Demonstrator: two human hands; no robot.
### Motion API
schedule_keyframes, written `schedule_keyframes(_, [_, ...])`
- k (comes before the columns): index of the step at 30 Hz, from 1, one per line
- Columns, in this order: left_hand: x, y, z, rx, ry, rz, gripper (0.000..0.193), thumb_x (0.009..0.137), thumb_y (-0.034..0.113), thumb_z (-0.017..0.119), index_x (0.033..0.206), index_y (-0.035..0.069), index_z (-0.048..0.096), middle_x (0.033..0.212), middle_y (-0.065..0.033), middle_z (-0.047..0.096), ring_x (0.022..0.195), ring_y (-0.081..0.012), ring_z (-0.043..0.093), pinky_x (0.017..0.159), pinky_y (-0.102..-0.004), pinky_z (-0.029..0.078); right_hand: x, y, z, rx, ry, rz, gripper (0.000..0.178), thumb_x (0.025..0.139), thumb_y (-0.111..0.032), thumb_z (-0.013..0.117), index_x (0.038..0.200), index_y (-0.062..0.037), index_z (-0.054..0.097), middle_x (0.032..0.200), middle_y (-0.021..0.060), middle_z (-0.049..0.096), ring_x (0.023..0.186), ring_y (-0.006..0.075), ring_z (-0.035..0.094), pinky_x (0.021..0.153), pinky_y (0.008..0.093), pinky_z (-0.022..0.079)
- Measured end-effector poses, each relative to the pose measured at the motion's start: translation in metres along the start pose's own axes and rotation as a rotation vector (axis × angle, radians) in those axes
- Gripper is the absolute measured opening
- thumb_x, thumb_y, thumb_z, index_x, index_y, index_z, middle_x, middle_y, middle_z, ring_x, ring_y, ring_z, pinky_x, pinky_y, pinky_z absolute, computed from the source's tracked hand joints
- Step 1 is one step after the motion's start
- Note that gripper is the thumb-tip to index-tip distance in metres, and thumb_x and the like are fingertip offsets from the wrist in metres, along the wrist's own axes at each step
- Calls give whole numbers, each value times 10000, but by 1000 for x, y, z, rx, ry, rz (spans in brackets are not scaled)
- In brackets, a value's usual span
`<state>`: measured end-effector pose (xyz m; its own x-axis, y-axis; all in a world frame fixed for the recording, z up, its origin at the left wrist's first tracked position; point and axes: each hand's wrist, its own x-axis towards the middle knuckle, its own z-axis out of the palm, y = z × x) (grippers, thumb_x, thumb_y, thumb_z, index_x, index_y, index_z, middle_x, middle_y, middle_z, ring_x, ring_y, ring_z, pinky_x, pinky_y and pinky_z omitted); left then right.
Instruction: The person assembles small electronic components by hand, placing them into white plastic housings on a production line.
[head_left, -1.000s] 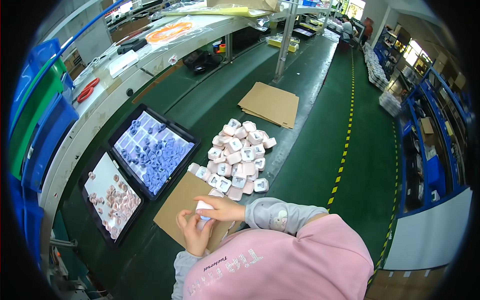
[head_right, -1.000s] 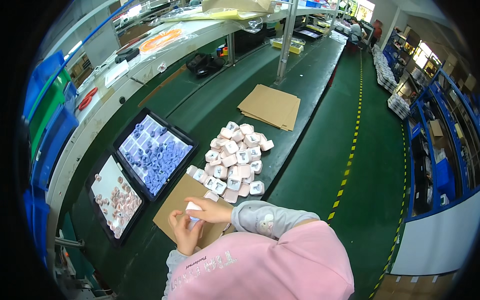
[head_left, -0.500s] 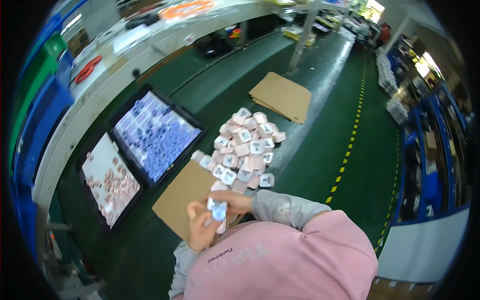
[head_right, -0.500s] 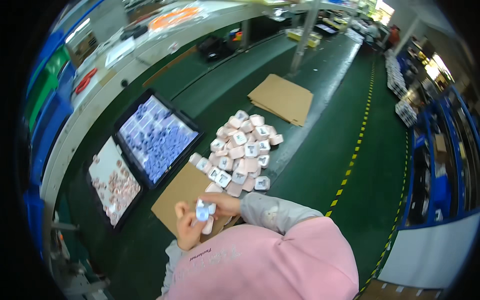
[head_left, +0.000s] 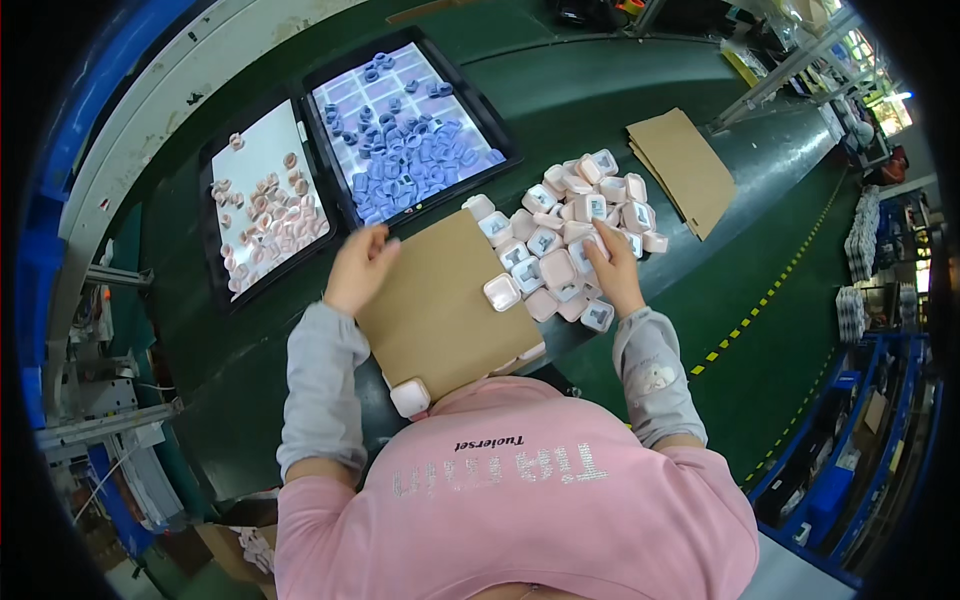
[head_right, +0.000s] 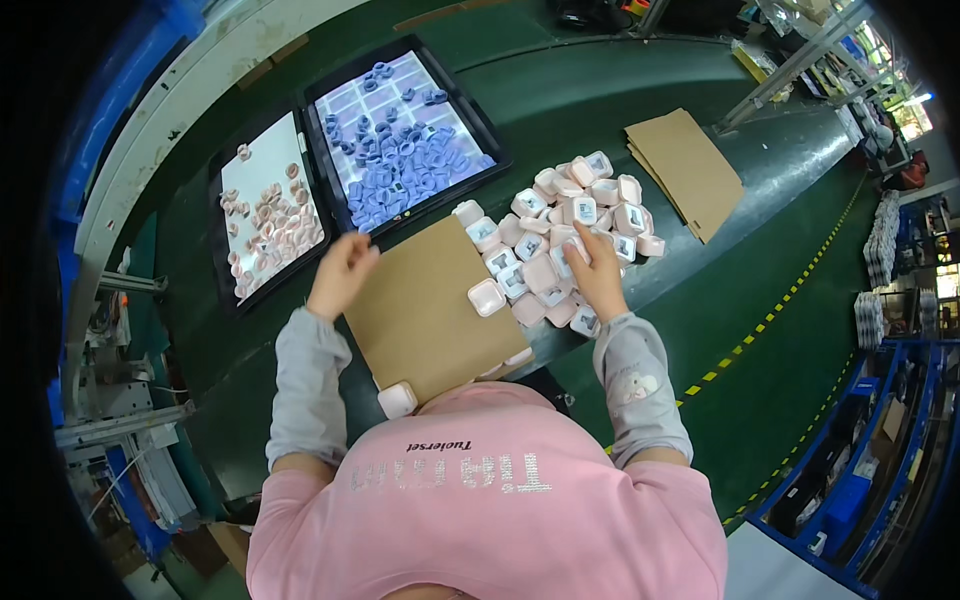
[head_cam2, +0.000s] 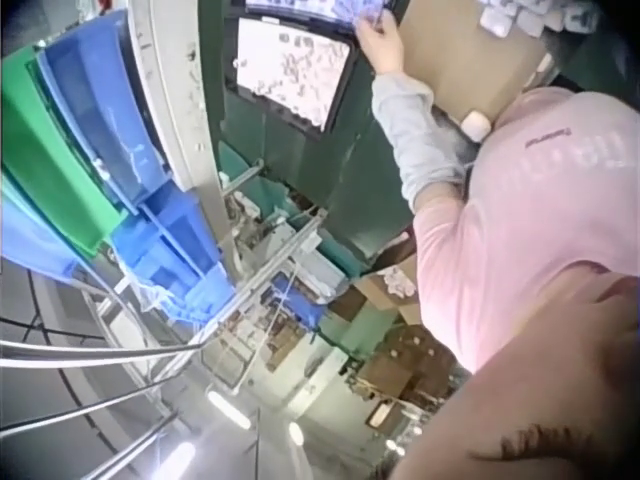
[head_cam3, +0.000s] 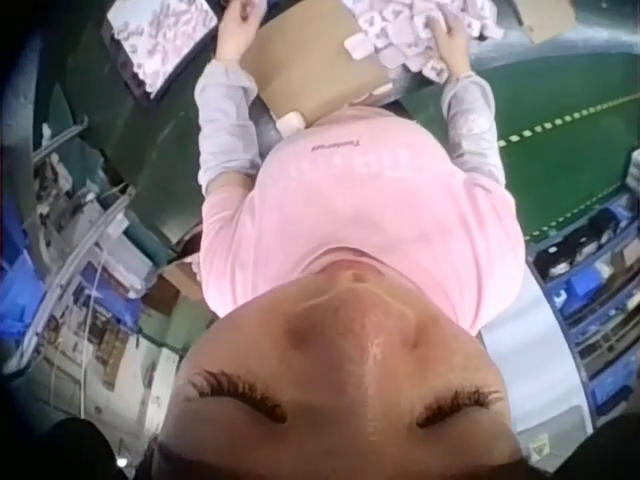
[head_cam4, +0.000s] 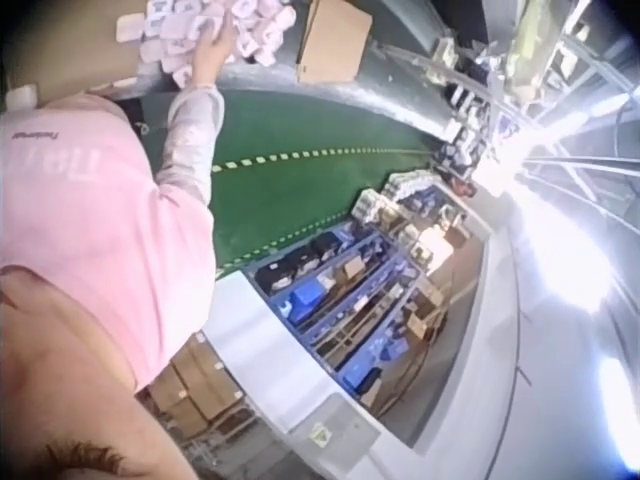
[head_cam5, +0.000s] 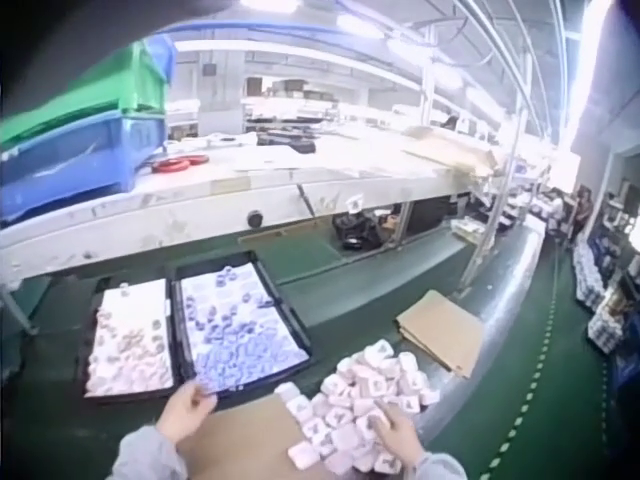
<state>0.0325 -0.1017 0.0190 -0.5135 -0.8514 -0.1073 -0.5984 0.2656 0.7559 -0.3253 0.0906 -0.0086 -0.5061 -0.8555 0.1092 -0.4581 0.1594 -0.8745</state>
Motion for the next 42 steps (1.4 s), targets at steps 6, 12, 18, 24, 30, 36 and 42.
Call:
schedule_keyframes(6, [-148, 21, 21, 468, -538, -201, 748, 739, 448, 692, 1320, 82, 396, 1250, -281, 419, 1028, -442, 543, 869, -443, 470, 8, -2, 19, -454, 123, -288, 516, 807, -104, 629, 1295, -73, 465, 1272, 179, 419, 1117, 326, 479, 843, 342, 456])
schedule_keyframes(12, [-188, 2, 60, 120, -308, -79, 655, 722, 225, 748, 1270, 64, 426, 1269, -243, 397, 1086, -427, 497, 917, -421, 443, -37, -29, 62, -254, 29, -460, 424, 784, -75, 610, 1194, -35, 510, 1152, 231, 518, 1096, 397, 489, 925, 445, 402])
schedule_keyframes(18, [-154, 35, 64, -555, -132, 136, 631, 704, -15, 688, 1274, 45, 425, 1327, -157, 338, 1271, -261, 368, 1017, -354, 370, -90, -108, 107, 563, -955, 449, 572, 950, -490, 402, 1358, -90, 379, 1230, 62, 496, 1056, 145, 514, 763, 291, 490])
schedule_keyframes(24, [-128, 72, 72, -939, -161, 95, 543, 840, -87, 473, 1362, -24, 338, 1259, -135, 481, 1151, -203, 508, 968, -317, 423, -101, -112, 101, 725, -629, 123, 432, 953, -276, 484, 1328, -87, 384, 1209, 46, 462, 1107, 130, 457, 900, 274, 407])
schedule_keyframes(30, [-122, 67, 75, -855, -188, 158, 517, 837, -86, 458, 1340, -21, 359, 1219, -131, 513, 1116, -188, 533, 945, -288, 435, -112, -126, 73, 347, -530, -278, 429, 901, -176, 549, 1281, -32, 413, 1206, 127, 404, 1135, 244, 426, 928, 315, 388])
schedule_keyframes(36, [-120, 77, 67, -1005, -350, 138, 528, 826, -67, 474, 1340, -26, 356, 1256, -119, 475, 1157, -190, 496, 974, -304, 408, -114, -125, 74, 358, -465, -332, 442, 891, -199, 554, 1279, -44, 409, 1237, 151, 392, 1158, 274, 419, 967, 351, 360])
schedule_keyframes(42, [-126, 72, 76, -858, -221, 200, 526, 826, -47, 505, 1333, -30, 370, 1264, -108, 464, 1148, -182, 493, 975, -302, 404, -108, -134, 71, 270, -500, -469, 430, 895, -165, 549, 1282, -35, 413, 1272, 149, 385, 1155, 284, 426, 962, 351, 366])
